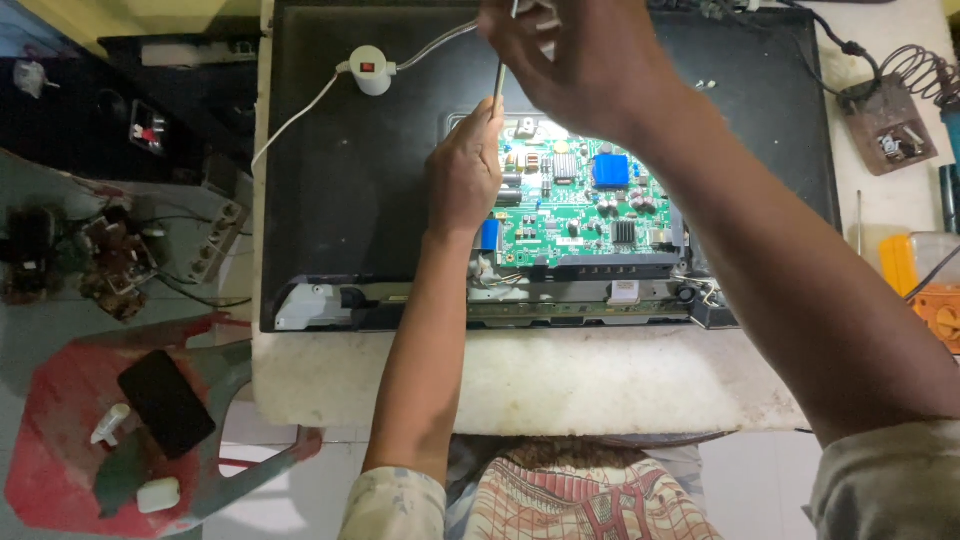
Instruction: The person works on a green circuit board inside an open electronic device, using a screwdriver to tighten screws and a soldering iron to work on components. They also handle a small blue plastic part and connect wires to the board.
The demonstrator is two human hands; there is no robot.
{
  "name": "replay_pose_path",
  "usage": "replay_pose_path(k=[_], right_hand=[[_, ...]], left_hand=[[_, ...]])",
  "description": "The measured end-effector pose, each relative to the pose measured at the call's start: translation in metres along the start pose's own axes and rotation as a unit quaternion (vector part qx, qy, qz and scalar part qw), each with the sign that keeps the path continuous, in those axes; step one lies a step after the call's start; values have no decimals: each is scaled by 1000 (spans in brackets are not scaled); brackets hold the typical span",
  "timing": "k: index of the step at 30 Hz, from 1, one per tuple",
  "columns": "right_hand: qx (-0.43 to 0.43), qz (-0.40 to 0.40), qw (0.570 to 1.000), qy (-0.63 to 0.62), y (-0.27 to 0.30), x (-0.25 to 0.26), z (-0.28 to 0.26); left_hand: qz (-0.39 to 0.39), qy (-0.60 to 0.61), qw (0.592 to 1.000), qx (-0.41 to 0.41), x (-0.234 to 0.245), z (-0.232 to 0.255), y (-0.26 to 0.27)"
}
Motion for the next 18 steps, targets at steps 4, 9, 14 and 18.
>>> replay_pose_path(k=[4, 9, 14, 18], right_hand=[[50, 15, 999, -1, 6, -2, 9], [1, 43, 999, 21, 4, -6, 17], [8, -25, 1000, 1, 4, -6, 4], [36, 19, 999, -11, 8, -10, 7]], left_hand=[[-11, 37, 999, 9, 1, -1, 0], [64, 5, 998, -23, 10, 5, -3], [40, -15, 999, -25, -5, -5, 2], [39, -6, 999, -25, 0, 0, 0]])
Point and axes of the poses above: each hand's wrist, its own y-axis away from the middle knuckle, its own x-axis out of the back of the hand, z = x × y, the point moved 7 cm from there along -y, towards the middle knuckle, and after that the axes turned 1 degree about -z, right-handed, at the moved point
